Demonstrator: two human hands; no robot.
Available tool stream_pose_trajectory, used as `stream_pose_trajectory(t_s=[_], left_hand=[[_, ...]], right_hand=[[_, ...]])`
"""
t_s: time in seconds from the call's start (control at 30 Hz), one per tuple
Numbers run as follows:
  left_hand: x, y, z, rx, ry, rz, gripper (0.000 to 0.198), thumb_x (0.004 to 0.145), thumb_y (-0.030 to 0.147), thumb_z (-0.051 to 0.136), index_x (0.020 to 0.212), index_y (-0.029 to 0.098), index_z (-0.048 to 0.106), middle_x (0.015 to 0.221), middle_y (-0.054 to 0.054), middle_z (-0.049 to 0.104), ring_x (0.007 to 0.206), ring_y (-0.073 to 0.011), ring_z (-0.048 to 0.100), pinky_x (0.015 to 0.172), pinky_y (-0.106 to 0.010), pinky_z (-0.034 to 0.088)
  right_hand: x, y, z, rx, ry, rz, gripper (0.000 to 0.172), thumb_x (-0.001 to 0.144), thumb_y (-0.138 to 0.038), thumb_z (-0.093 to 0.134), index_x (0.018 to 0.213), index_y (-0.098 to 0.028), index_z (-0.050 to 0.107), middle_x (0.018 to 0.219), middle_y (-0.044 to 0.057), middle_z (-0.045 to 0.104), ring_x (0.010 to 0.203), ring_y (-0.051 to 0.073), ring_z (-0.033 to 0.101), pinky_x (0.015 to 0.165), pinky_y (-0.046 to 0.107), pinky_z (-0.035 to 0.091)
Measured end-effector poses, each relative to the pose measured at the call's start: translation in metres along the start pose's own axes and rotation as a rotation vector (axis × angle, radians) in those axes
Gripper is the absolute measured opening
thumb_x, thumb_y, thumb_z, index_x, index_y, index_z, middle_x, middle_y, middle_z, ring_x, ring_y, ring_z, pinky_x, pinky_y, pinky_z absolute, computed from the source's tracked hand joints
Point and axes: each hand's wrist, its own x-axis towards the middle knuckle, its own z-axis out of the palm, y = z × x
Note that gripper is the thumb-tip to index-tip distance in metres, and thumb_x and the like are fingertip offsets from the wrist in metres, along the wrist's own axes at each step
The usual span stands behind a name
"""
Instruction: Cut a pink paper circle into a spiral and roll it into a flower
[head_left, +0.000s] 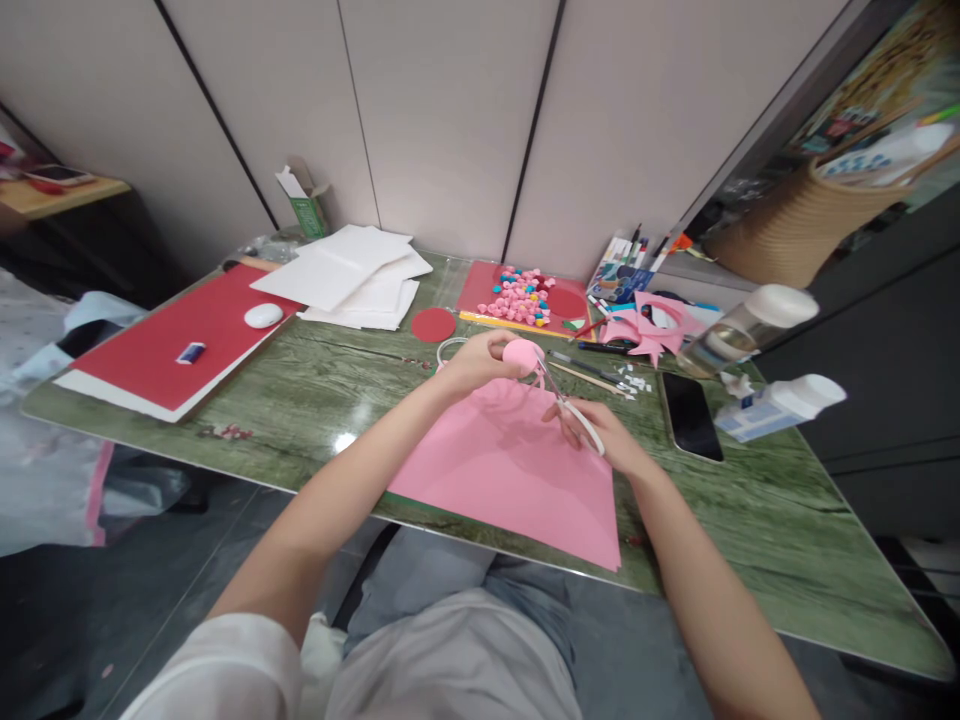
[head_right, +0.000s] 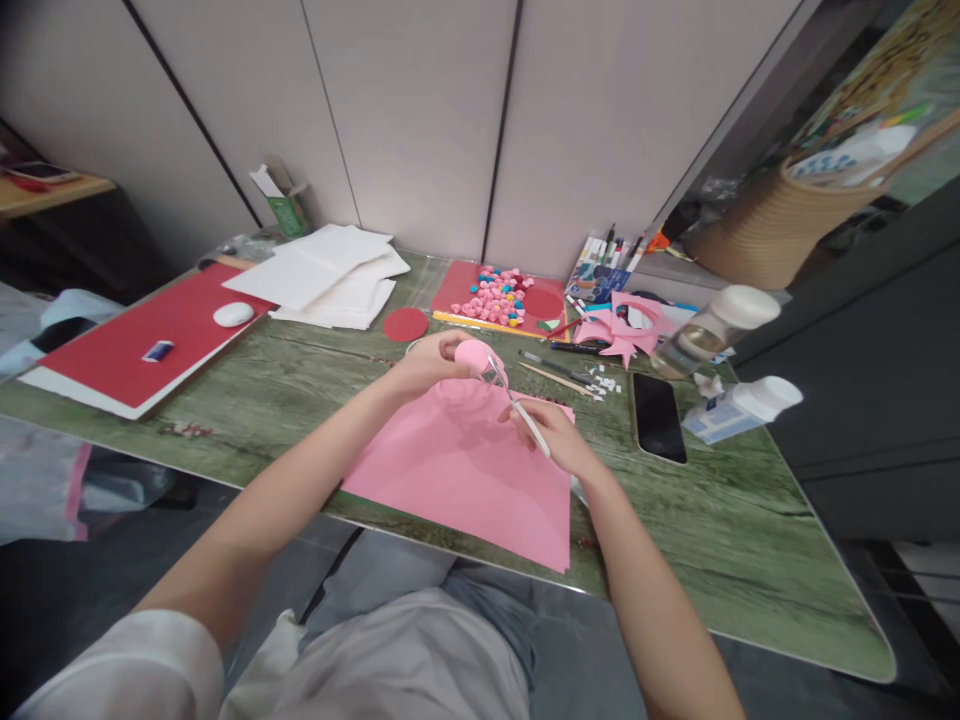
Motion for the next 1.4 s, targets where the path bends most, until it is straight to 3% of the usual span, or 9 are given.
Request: stream_pose_trajectory(t_s=[0.87, 1.17, 1.4], left_hand=[[0.007, -0.01, -0.01, -0.047, 0.074, -0.001, 0.042, 0.055, 0.021, 0.068, 0.094, 0.012, 0.055, 0.081, -0.007, 0.063, 0.072, -0.0129, 0.059, 0.071, -0.028, 0.044], [0.0, 0.003, -0.012, -0.031, -0.085, -0.106, 0.039, 0.055, 0.011, 0.065, 0.093, 0.012, 0.055, 0.078, -0.006, 0.063, 0.069, -0.0129, 0.059, 0.063, -0.025, 0.044], [0.002, 0.001, -0.014, 0.017, -0.042, -0.087, 0.039, 0.057, 0.012, 0.063, 0.095, 0.012, 0.055, 0.078, -0.005, 0.062, 0.068, -0.0114, 0.058, 0.066, -0.025, 0.044]], right_hand=[[-0.002, -0.002, -0.003, -0.019, 0.022, 0.022, 0.036, 0.081, -0.043, 0.041, 0.089, -0.014, 0.06, 0.048, -0.003, 0.041, 0.045, 0.009, 0.039, 0.046, 0.022, 0.033], [-0.001, -0.003, -0.002, -0.012, -0.012, 0.007, 0.038, 0.079, -0.044, 0.043, 0.089, -0.013, 0.061, 0.05, -0.002, 0.044, 0.046, 0.009, 0.04, 0.048, 0.023, 0.034], [-0.001, -0.004, -0.002, -0.007, -0.011, 0.013, 0.034, 0.081, -0.04, 0.042, 0.09, -0.012, 0.06, 0.049, -0.003, 0.043, 0.046, 0.009, 0.039, 0.048, 0.022, 0.033]])
